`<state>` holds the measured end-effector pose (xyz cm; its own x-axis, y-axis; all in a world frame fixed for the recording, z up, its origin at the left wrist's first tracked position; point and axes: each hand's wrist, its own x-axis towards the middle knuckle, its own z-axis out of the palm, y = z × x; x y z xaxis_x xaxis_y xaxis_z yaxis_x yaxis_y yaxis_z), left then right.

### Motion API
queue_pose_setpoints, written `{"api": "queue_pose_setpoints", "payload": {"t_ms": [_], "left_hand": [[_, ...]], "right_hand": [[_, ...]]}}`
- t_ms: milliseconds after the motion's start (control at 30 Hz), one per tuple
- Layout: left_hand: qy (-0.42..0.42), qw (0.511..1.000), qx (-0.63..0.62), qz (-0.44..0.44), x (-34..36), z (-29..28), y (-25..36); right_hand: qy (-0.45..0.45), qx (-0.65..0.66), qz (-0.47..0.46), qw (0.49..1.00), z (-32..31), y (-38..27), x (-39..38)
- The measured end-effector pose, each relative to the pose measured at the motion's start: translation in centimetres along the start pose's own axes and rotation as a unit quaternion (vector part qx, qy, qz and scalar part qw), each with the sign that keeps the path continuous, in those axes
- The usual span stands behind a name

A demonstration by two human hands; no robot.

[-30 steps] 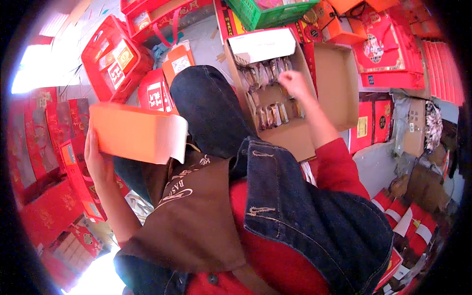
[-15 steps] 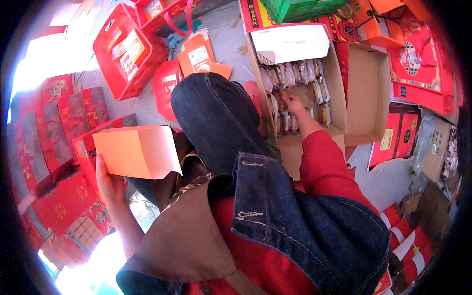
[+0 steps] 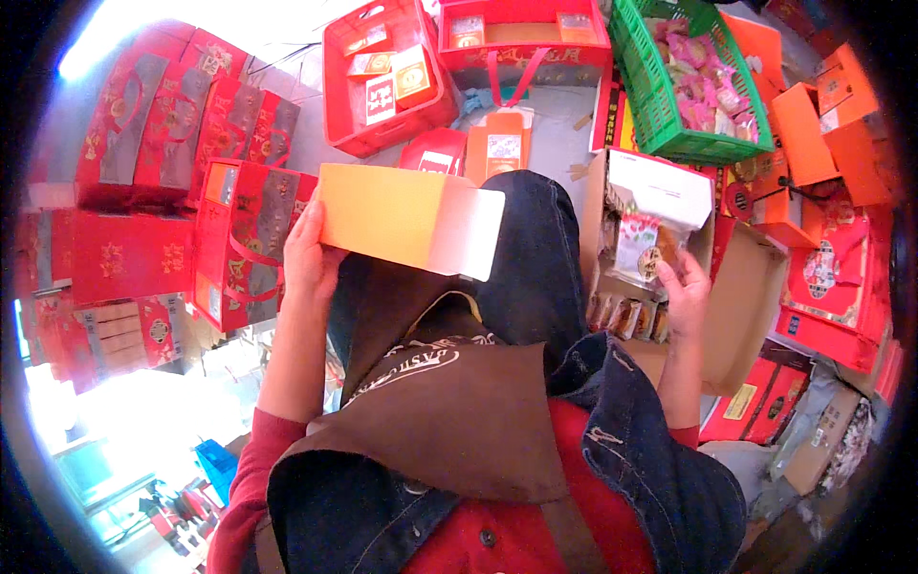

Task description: The person sits on the floor and folds orange and red paper envelopes, inserting white paper inserts into them. They then place the folded envelopes into red plastic gift bags and arrange them in a red tray.

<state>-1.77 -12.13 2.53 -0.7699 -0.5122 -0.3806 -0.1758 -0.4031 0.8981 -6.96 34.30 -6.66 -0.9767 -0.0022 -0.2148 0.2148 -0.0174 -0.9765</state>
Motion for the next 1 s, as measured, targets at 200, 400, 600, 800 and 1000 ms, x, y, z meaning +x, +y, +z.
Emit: {"api": "queue_pose_setpoints", "payload": {"t_ms": [200, 400, 600, 800, 1000], "left_hand": [[-0.054, 0.997, -0.041, -0.021, -0.6, 1.6, -3.5], [-0.026, 0.996, -0.028, -0.085, -2.2, 0.8, -5.8], [-0.017, 0.988, -0.001, -0.152, -2.7, -0.1, -8.0], [-0.030, 0.988, -0.034, -0.150, -4.6, 1.6, -8.4], [-0.024, 0.987, -0.066, -0.144, -6.3, 1.7, -8.4]], "right_hand": [[-0.194, -0.086, -0.126, 0.969, 9.7, -13.0, -2.7], [-0.176, -0.435, -0.506, 0.723, 11.3, -14.1, -4.7], [-0.201, -0.535, -0.541, 0.617, 9.6, -12.0, -5.5], [-0.236, -0.479, -0.553, 0.639, 11.6, -9.3, -6.2], [-0.220, -0.369, -0.273, 0.861, 13.0, -8.0, -9.6]]}}
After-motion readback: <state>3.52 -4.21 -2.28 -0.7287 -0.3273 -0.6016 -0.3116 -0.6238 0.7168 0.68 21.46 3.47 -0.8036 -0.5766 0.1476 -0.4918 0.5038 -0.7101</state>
